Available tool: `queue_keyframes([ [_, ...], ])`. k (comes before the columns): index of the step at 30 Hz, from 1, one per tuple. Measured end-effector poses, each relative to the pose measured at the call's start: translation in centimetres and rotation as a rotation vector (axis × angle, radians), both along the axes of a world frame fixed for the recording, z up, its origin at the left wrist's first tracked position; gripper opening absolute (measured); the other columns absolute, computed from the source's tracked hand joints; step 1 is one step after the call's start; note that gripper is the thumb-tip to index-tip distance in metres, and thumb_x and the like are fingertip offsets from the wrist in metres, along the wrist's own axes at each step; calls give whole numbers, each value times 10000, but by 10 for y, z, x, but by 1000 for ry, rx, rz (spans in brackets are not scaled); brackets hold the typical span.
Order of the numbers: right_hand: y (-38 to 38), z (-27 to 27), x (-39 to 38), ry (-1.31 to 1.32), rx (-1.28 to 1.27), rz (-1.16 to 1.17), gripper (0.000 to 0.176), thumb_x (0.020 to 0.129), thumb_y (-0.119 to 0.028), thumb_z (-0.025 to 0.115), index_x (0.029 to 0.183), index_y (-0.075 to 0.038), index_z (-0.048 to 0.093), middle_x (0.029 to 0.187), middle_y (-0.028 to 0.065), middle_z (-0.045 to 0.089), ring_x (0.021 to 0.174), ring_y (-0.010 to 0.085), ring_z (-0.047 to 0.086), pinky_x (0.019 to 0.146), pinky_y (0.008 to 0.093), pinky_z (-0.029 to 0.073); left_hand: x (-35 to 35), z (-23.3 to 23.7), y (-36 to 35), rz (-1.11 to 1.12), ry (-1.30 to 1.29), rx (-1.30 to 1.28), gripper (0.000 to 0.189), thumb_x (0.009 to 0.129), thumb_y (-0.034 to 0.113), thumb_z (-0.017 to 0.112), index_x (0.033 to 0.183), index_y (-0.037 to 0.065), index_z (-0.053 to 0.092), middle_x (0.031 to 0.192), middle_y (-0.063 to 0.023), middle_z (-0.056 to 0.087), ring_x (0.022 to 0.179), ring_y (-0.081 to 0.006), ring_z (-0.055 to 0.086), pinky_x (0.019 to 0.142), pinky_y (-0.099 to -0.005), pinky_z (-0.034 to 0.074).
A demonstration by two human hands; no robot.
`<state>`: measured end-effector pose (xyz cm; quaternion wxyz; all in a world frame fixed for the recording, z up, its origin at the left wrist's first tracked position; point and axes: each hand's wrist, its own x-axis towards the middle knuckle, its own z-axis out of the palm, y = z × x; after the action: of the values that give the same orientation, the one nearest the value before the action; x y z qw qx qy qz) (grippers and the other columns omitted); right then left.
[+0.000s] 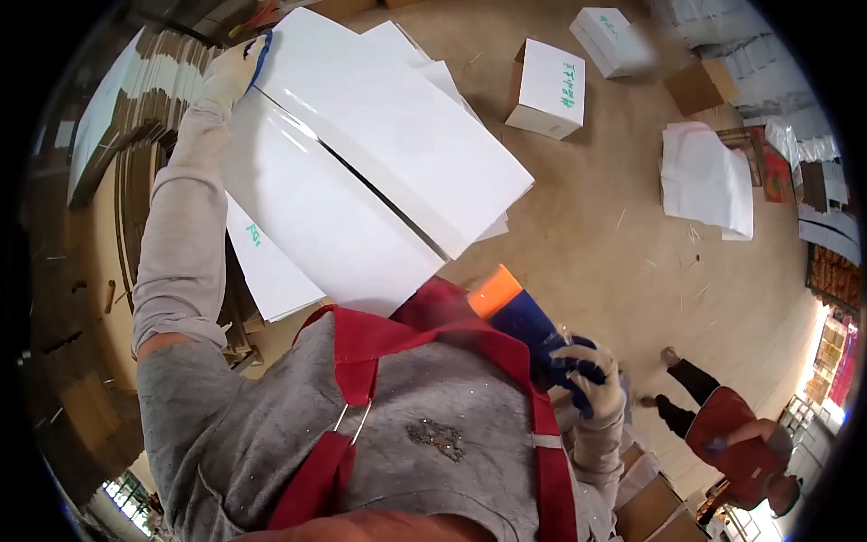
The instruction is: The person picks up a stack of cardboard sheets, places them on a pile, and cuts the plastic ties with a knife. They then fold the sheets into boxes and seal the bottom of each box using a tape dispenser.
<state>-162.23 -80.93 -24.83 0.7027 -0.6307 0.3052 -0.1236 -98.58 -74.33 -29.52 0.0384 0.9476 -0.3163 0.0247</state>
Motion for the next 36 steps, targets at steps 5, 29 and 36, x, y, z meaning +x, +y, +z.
queue_keyframes([
  [5,33,-34,52,54,-502,-3,212,797,-43,579,987,50,596,1046,157,591,884,213,594,791,316,461,-42,23,0,49,-187,-180,607,817,632,378,1179,181,562,1138,-179,571,1077,-348,523,924,-414,394],
  [29,108,-140,95,197,188,-945,277,808,-80,556,1069,-13,617,1028,68,634,889,153,586,824,280,458,16,-200,1,-505,317,11,610,828,328,594,1270,-42,395,1259,-248,451,1168,-359,438,996,-364,339],
  [36,40,-133,104,-79,-35,-910,282,802,-92,543,1065,-32,623,937,72,642,817,150,596,744,270,479,11,-168,-30,-454,352,129,444,779,224,672,1108,-44,541,1032,-210,604,908,-305,598,819,-340,474],
])
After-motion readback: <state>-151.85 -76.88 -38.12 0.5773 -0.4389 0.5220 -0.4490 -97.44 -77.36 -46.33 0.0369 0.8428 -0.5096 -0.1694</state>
